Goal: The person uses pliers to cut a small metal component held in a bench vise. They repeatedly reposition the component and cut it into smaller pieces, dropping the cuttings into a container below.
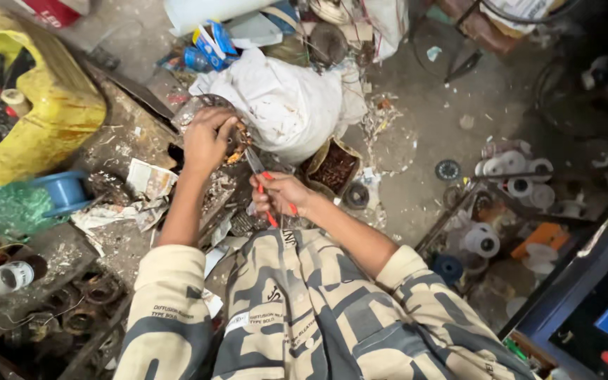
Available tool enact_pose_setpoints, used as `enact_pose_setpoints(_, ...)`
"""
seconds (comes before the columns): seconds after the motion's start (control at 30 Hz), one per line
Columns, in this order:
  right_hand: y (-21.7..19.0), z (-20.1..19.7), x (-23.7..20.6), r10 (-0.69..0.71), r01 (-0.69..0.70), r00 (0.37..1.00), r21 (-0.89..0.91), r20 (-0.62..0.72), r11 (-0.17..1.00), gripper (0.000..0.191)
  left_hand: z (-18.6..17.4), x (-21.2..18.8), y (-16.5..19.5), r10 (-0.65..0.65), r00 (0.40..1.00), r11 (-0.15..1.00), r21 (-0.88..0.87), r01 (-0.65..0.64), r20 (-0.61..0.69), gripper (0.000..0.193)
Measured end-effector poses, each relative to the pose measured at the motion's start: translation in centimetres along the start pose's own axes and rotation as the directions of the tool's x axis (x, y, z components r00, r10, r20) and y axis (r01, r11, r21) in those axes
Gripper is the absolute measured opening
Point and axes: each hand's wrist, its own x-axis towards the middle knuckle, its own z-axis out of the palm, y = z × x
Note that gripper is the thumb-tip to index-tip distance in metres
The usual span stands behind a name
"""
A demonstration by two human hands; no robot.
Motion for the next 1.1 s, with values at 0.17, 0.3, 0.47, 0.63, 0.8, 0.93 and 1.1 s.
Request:
enact_pose_setpoints(0.17, 1.4, 2.1, -1.3, -0.063, 0.038, 0.983, -0.146, -0.17, 0.989, 0.027, -1.3, -0.2, 3.8, -0.002, 1.0, 1.0, 0.006, 0.002, -0.008, 0.019)
enact_pose_setpoints(0.3, 2.1, 3.8, -1.1, -0.723, -0.071, 0.674, -0.988, -0.151, 0.139, 0.031, -1.9, -0.6, 5.8, -0.015, 0.999, 1.0, 0.009, 0.015, -0.029, 0.022)
enact_pose_setpoints(0.47, 3.2, 4.6, -1.7, -0.814, -0.148, 0.58, -0.984, -0.007, -0.096, 0.027, -2.2, -2.4, 6.5, -0.088, 0.995, 0.996, -0.027, 0.086, -0.048, 0.026)
enact_pose_setpoints(0.63, 3.0, 5.9, -2.5, -0.747, -0.375, 0.58, -0.707, 0.326, -0.6, 0.03, -4.0, -4.4, 4.8, -0.023, 1.0, 0.999, 0.022, 0.023, -0.018, 0.032)
enact_pose_setpoints(0.8, 2.4, 9.0, -1.7, -0.656, -0.414, 0.735, -0.654, 0.17, -0.633, 0.016, -7.2, -4.7, 2.0, -0.104, 0.981, 0.991, -0.063, 0.115, 0.164, 0.044)
enact_pose_setpoints(0.93, 4.1, 10.4, -0.4, -0.721, -0.448, 0.685, -0.721, 0.103, -0.529, 0.018, -9.5, -3.2, 0.4, 0.332, 0.886, 0.939, -0.022, -0.343, 0.324, 0.062)
enact_pose_setpoints(1.1, 5.4, 9.1, 1.0, -0.728, -0.392, 0.665, -0.752, 0.166, -0.53, 0.041, -10.5, -3.0, -1.1, 0.237, 0.763, 0.946, 0.037, -0.323, 0.601, 0.058)
